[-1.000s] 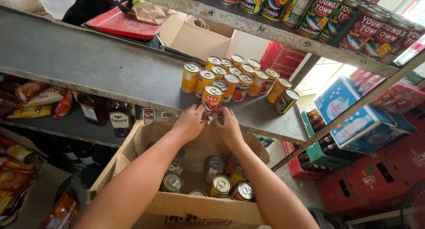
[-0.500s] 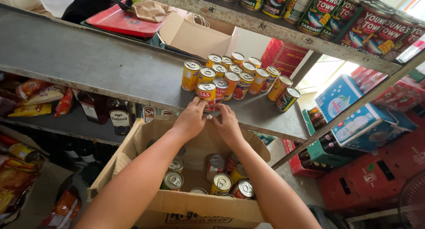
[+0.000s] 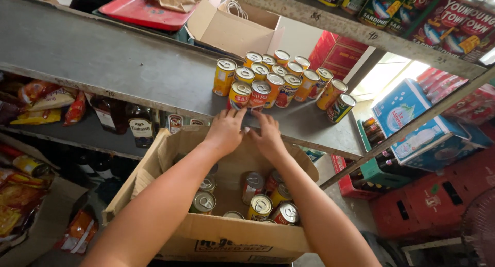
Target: Organizes various canned food items from a cardboard box onto a store shelf.
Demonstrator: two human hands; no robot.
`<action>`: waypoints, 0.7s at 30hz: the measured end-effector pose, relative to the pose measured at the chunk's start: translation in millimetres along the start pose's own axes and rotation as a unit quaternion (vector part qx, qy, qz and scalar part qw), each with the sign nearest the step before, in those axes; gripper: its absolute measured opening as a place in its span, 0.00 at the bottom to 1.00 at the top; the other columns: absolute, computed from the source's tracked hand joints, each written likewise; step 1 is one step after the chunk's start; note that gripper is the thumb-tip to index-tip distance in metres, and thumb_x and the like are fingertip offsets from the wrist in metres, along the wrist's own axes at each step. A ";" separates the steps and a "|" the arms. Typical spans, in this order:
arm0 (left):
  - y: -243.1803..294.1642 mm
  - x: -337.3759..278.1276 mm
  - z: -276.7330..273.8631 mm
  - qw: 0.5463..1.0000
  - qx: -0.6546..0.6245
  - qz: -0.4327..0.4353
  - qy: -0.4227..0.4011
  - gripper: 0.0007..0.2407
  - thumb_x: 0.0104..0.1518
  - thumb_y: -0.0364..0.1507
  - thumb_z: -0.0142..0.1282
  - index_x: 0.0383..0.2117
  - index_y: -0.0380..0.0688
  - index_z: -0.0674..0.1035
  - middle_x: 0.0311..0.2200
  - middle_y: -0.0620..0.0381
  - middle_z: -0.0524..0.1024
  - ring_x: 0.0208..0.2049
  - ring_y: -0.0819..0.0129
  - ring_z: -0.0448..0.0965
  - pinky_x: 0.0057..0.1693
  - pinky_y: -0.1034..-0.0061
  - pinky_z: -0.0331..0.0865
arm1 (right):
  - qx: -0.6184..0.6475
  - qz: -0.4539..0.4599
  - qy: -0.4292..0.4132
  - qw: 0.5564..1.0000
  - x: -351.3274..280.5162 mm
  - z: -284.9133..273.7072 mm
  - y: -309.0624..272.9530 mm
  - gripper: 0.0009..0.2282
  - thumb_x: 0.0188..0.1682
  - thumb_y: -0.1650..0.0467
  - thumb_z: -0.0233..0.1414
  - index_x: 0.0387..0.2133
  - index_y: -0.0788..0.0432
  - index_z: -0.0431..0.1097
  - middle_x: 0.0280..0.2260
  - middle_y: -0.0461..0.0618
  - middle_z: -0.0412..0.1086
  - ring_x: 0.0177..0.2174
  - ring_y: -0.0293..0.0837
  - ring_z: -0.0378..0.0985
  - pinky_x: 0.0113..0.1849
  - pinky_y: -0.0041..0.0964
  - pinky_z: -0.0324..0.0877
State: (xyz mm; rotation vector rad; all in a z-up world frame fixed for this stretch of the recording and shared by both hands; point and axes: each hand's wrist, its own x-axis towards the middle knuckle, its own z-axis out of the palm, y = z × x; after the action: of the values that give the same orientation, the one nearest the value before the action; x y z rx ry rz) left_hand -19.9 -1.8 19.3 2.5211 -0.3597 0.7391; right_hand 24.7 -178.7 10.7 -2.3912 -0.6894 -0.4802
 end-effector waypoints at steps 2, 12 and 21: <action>11.4 -2.0 -9.5 0.999 0.031 0.005 -0.036 0.22 0.54 0.32 0.61 0.55 0.43 0.70 0.51 0.47 0.72 0.54 0.46 0.70 0.57 0.53 0.66 | -0.016 -0.022 0.032 0.999 -5.6 -19.1 -15.6 0.24 0.43 0.68 0.59 0.56 0.54 0.66 0.52 0.58 0.68 0.52 0.60 0.66 0.54 0.52 0.62; 23.3 -26.9 12.1 0.910 0.089 0.038 -0.402 0.17 0.52 0.40 0.64 0.45 0.49 0.80 0.51 0.51 0.74 0.55 0.50 0.71 0.58 0.54 0.65 | -0.177 0.013 -0.300 0.937 -43.0 -22.2 -24.7 0.14 0.47 0.66 0.55 0.43 0.62 0.71 0.47 0.62 0.72 0.49 0.62 0.73 0.49 0.52 0.69; 18.8 -47.3 38.7 0.714 0.066 0.115 -0.687 0.29 0.47 0.53 0.65 0.53 0.51 0.81 0.54 0.53 0.79 0.54 0.58 0.77 0.60 0.64 0.68 | -0.040 -0.079 -0.617 0.782 -63.8 1.5 -11.6 0.21 0.40 0.56 0.60 0.45 0.50 0.77 0.47 0.52 0.75 0.54 0.55 0.68 0.53 0.46 0.65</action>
State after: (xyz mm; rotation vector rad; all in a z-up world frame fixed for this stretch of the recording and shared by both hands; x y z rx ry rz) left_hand -48.9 -32.5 -28.7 2.6709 -1.1035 -1.2774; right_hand -32.7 -192.7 -15.9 -2.4982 -1.3985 1.1780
